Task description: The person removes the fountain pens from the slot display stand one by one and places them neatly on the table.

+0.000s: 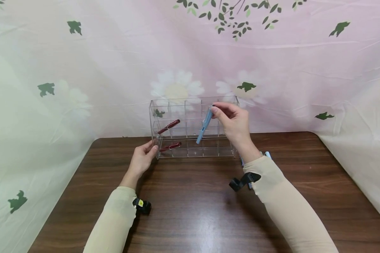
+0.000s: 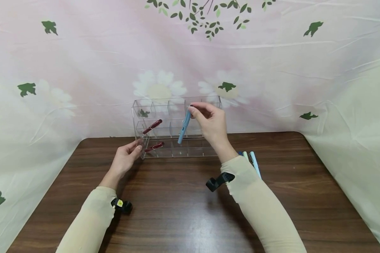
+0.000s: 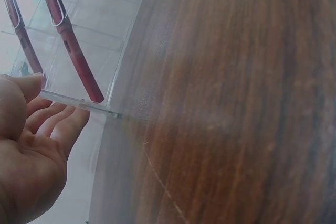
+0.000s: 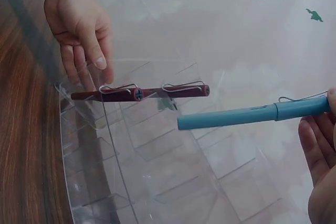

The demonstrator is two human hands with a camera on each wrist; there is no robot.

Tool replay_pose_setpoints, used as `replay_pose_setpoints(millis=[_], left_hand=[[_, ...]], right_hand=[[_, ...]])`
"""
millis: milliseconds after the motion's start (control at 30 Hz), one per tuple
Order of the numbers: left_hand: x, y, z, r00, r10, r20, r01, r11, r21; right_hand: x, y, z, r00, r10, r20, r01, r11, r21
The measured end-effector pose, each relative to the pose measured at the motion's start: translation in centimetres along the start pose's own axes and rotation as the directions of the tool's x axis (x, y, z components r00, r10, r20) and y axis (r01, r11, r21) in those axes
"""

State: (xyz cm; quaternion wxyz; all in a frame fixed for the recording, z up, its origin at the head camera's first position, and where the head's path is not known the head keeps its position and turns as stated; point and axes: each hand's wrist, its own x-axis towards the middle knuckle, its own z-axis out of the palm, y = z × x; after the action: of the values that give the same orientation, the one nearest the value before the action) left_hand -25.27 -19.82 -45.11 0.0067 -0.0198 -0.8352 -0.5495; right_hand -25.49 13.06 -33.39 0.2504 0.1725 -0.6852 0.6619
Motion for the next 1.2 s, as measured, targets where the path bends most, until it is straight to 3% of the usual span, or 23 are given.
replay_pose_setpoints(millis=[433, 733, 1200], left_hand=[[0.1, 0.0, 0.2, 1.0, -0.004, -0.005, 0.004, 1.0, -0.01], [0.0, 0.0, 0.2, 1.0, 0.011, -0.001, -0.011, 1.0, -0.012], [-0.2, 0.0, 0.2, 0.999, 0.037, -0.015, -0.036, 0.999, 0.017]], right_hand=[[-0.9, 0.0, -2.2, 0.999, 0.039, 0.03, -0.036, 0.997, -0.074], [-1.7, 0.0, -4.5, 0.998, 0.057, -0.009, -0.058, 0.996, -0.069], [-2.0, 0.0, -8.0, 0.996, 0.084, 0.031, -0.076, 0.975, -0.211]])
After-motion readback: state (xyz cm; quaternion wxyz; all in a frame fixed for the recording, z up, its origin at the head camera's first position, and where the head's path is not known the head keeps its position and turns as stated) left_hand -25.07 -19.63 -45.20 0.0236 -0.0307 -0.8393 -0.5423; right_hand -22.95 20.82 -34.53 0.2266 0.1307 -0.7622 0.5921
